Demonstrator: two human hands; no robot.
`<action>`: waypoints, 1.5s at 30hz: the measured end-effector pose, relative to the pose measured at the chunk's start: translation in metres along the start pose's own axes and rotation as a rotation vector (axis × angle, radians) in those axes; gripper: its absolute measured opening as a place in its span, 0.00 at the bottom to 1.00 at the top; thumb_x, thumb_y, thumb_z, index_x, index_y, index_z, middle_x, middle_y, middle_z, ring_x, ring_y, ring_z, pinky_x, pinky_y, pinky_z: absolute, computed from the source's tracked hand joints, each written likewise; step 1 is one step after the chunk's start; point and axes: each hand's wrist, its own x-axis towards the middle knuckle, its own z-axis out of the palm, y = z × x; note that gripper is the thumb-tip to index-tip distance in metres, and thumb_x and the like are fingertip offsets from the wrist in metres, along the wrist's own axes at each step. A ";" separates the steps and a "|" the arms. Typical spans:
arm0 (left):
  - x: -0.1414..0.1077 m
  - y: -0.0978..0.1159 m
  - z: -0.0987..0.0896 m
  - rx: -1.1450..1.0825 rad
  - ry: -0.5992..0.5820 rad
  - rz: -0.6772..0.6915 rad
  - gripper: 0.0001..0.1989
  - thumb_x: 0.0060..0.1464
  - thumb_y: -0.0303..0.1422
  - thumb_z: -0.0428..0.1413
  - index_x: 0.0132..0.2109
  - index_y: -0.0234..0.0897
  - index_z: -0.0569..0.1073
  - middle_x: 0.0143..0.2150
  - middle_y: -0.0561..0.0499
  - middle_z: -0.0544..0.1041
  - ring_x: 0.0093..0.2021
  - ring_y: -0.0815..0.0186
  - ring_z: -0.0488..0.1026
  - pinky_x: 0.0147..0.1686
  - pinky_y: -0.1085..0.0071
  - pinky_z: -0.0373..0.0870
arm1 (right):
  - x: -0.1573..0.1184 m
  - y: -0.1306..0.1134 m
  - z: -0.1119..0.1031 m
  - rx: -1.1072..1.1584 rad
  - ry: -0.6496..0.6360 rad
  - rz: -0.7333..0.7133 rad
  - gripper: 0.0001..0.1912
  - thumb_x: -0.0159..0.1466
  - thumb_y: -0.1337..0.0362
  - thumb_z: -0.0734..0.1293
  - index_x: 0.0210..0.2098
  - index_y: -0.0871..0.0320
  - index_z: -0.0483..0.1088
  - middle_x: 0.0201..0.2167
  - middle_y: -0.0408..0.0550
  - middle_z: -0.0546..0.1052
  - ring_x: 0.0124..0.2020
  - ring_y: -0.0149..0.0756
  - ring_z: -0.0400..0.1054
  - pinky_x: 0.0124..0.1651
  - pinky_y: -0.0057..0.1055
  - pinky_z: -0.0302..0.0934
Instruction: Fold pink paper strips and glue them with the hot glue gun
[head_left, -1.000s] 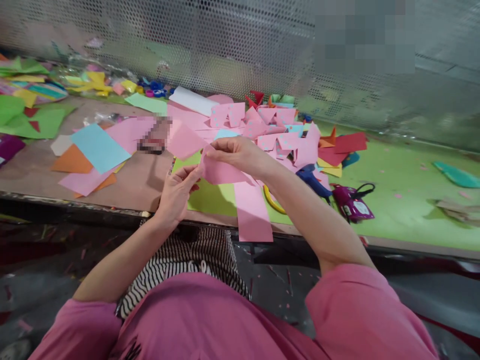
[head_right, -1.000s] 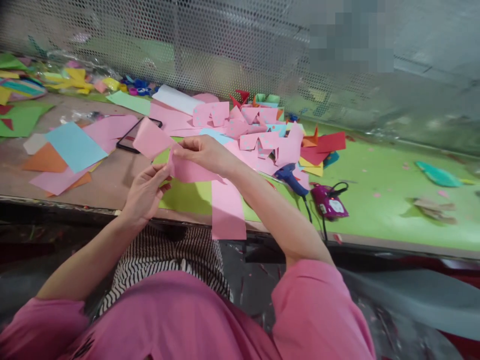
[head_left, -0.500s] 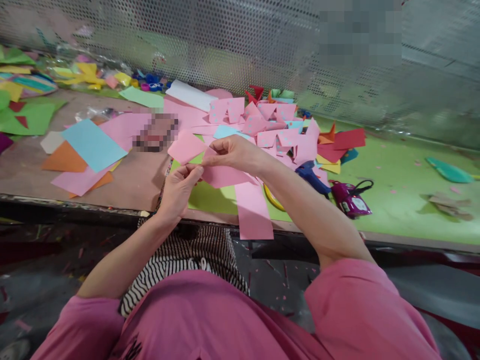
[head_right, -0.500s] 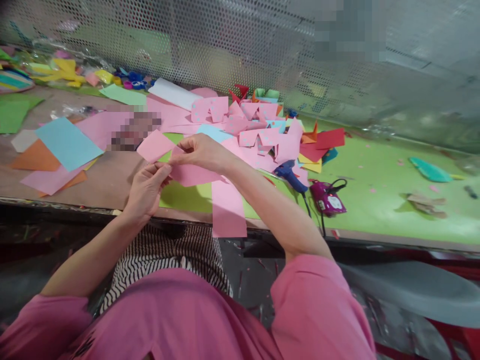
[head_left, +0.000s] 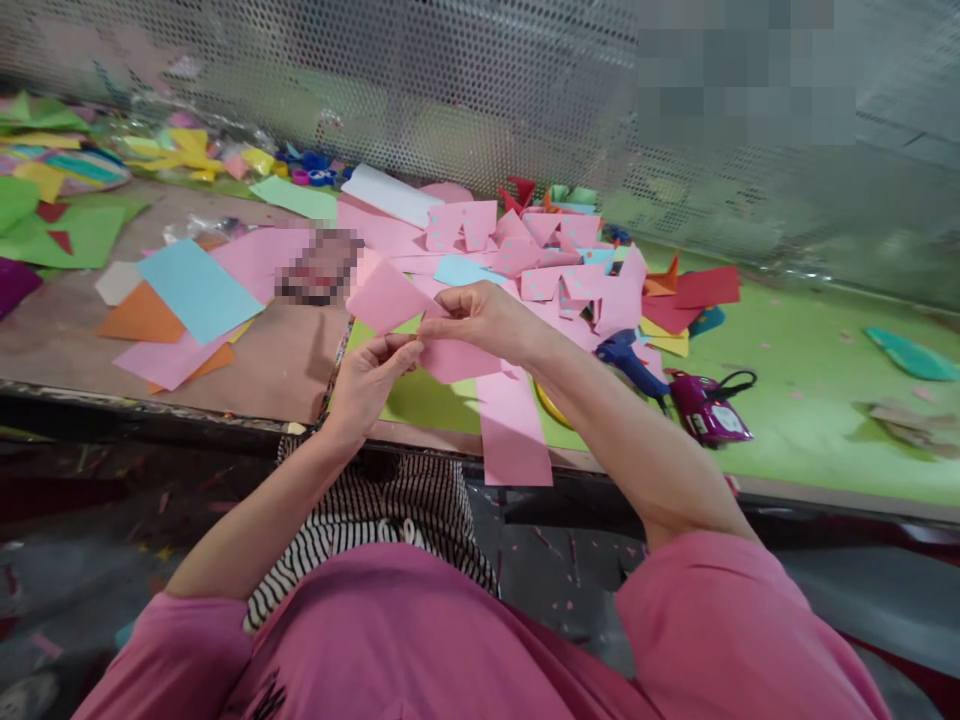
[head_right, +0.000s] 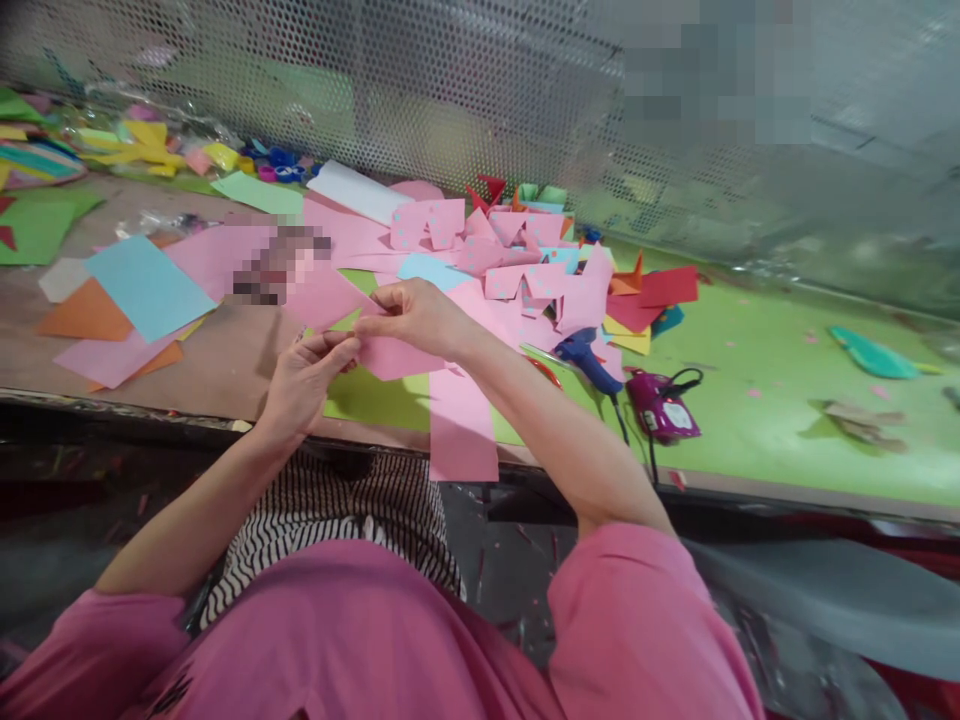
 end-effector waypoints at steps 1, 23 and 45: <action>-0.001 0.002 -0.001 -0.004 -0.022 -0.022 0.16 0.43 0.42 0.71 0.36 0.37 0.82 0.31 0.53 0.81 0.30 0.72 0.74 0.34 0.75 0.71 | 0.000 0.001 -0.002 0.015 0.000 0.007 0.20 0.58 0.58 0.74 0.20 0.57 0.60 0.19 0.33 0.59 0.22 0.22 0.51 0.25 0.25 0.44; 0.001 0.013 -0.008 0.026 -0.009 -0.155 0.19 0.39 0.44 0.72 0.32 0.36 0.79 0.27 0.53 0.78 0.27 0.73 0.73 0.27 0.78 0.68 | -0.008 -0.005 -0.016 -0.148 -0.026 0.078 0.22 0.62 0.46 0.72 0.26 0.58 0.72 0.22 0.38 0.69 0.25 0.26 0.59 0.28 0.27 0.51; 0.045 0.050 -0.061 0.500 0.136 0.378 0.20 0.51 0.37 0.67 0.51 0.38 0.78 0.52 0.44 0.81 0.49 0.62 0.78 0.47 0.68 0.75 | -0.051 0.016 -0.018 -0.493 0.476 -0.189 0.12 0.69 0.57 0.67 0.38 0.55 0.81 0.37 0.49 0.84 0.39 0.38 0.75 0.45 0.37 0.64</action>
